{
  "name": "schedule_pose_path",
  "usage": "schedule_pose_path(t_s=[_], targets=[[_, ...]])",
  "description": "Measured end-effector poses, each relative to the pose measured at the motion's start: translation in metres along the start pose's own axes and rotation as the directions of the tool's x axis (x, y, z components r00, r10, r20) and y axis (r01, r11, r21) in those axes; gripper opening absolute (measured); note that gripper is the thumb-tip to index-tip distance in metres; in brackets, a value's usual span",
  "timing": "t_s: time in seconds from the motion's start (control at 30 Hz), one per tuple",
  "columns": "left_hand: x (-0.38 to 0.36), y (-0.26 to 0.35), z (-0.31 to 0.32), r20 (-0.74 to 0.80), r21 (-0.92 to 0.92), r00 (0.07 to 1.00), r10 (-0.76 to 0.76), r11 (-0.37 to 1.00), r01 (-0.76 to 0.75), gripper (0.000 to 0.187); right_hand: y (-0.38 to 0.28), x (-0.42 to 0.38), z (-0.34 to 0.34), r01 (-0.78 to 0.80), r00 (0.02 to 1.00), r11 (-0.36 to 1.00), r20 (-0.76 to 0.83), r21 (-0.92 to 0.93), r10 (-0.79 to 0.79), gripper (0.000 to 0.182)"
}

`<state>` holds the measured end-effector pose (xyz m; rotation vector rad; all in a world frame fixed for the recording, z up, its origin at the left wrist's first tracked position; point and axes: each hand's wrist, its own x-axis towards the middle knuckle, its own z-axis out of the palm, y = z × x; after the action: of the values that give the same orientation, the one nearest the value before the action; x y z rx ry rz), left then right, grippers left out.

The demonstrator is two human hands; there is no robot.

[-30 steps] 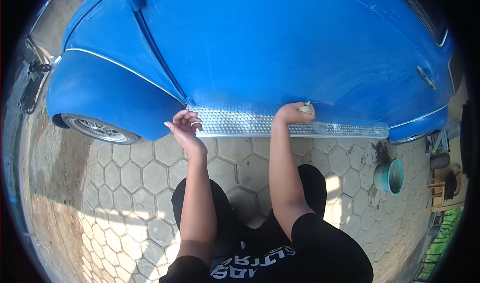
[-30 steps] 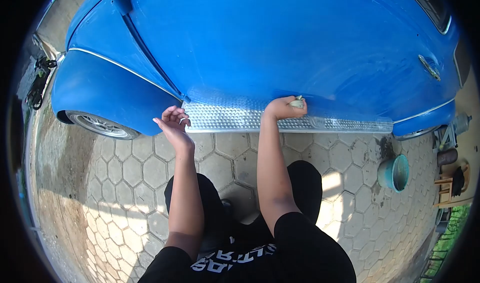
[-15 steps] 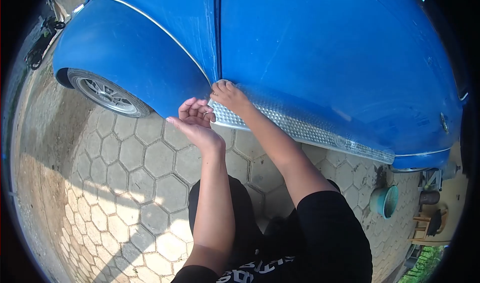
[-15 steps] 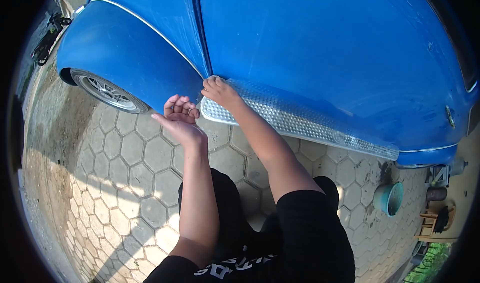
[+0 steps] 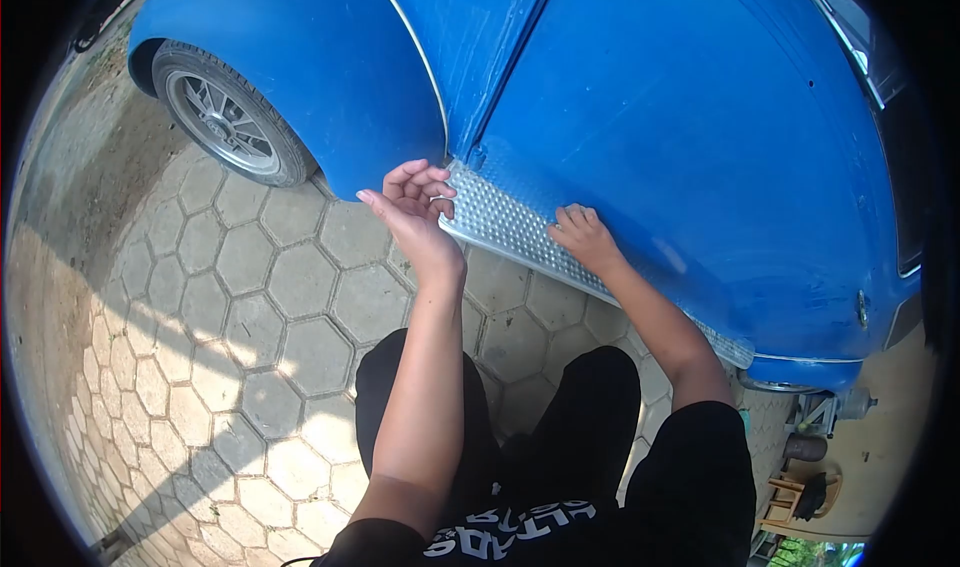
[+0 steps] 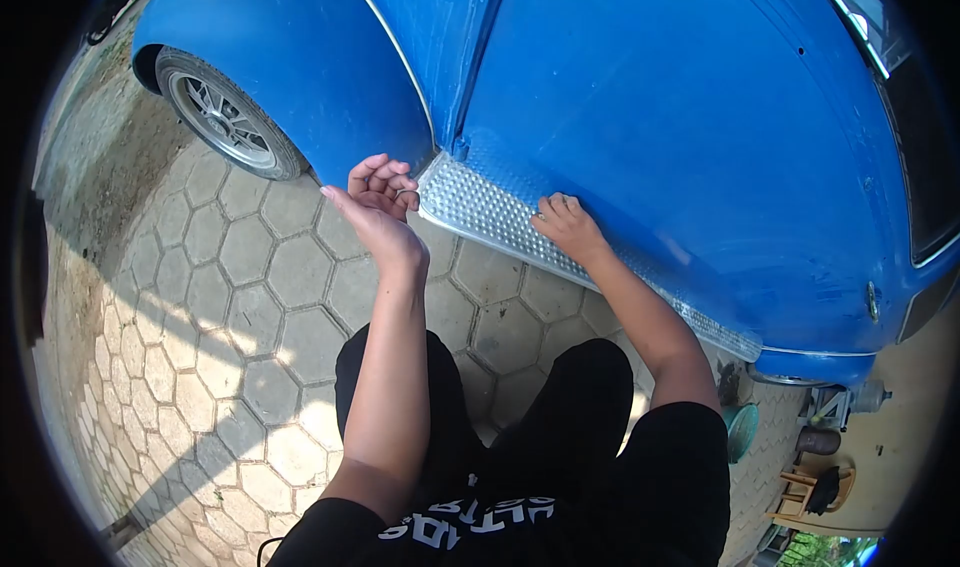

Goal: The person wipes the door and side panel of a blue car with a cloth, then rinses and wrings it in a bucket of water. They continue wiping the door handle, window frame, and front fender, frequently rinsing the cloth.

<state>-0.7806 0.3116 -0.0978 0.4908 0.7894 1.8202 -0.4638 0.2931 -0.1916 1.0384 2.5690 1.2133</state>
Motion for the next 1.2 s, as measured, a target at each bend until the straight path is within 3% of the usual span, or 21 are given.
schedule_pose_path(t_s=[0.13,0.23,0.37,0.47,0.6,0.7,0.83,0.97,1.07,1.2], targets=[[-0.016,-0.006,0.012,0.02,-0.026,0.998,-0.063,0.998,0.063,0.081,-0.03,0.12,0.051,0.111,0.988,0.994,-0.109,-0.015,-0.112,0.007],[-0.028,-0.012,0.019,0.061,0.037,0.993,-0.098,0.995,0.095,0.082,-0.031,0.171,0.071,0.106,0.966,0.99,-0.228,-0.091,-0.124,0.008],[-0.024,-0.024,0.026,0.083,-0.008,0.991,-0.106,0.994,0.107,0.083,-0.023,0.107,0.044,0.022,0.986,0.998,-0.161,-0.058,-0.031,0.009],[-0.015,-0.034,0.027,0.059,-0.01,0.988,-0.142,0.99,0.143,0.084,0.007,0.001,0.007,0.086,0.996,0.993,-0.007,-0.084,-0.087,0.011],[-0.005,-0.027,0.02,0.044,-0.002,0.989,-0.14,0.99,0.14,0.083,0.049,-0.121,-0.052,0.038,0.993,0.999,0.117,-0.038,-0.034,0.01],[-0.005,-0.02,0.017,0.056,0.002,0.991,-0.117,0.993,0.118,0.083,0.062,-0.119,-0.058,-0.025,1.0,0.997,0.011,-0.072,0.026,0.011],[-0.01,-0.026,0.021,0.11,0.101,0.987,-0.115,0.99,0.104,0.084,0.051,0.046,-0.014,0.019,0.954,0.997,-0.298,-0.081,-0.043,0.013],[-0.013,-0.048,0.021,0.088,0.205,0.99,-0.114,0.974,0.094,0.082,0.038,0.201,-0.004,-0.067,0.926,0.988,-0.376,-0.14,0.01,0.009],[-0.013,-0.056,0.026,0.077,0.197,0.989,-0.125,0.974,0.108,0.082,0.041,0.171,-0.004,-0.063,0.937,0.983,-0.348,-0.172,-0.001,0.009],[-0.007,-0.072,0.03,0.11,0.243,0.98,-0.168,0.96,0.137,0.087,0.06,-0.004,-0.041,-0.084,0.979,0.981,-0.199,-0.172,0.049,0.014]])
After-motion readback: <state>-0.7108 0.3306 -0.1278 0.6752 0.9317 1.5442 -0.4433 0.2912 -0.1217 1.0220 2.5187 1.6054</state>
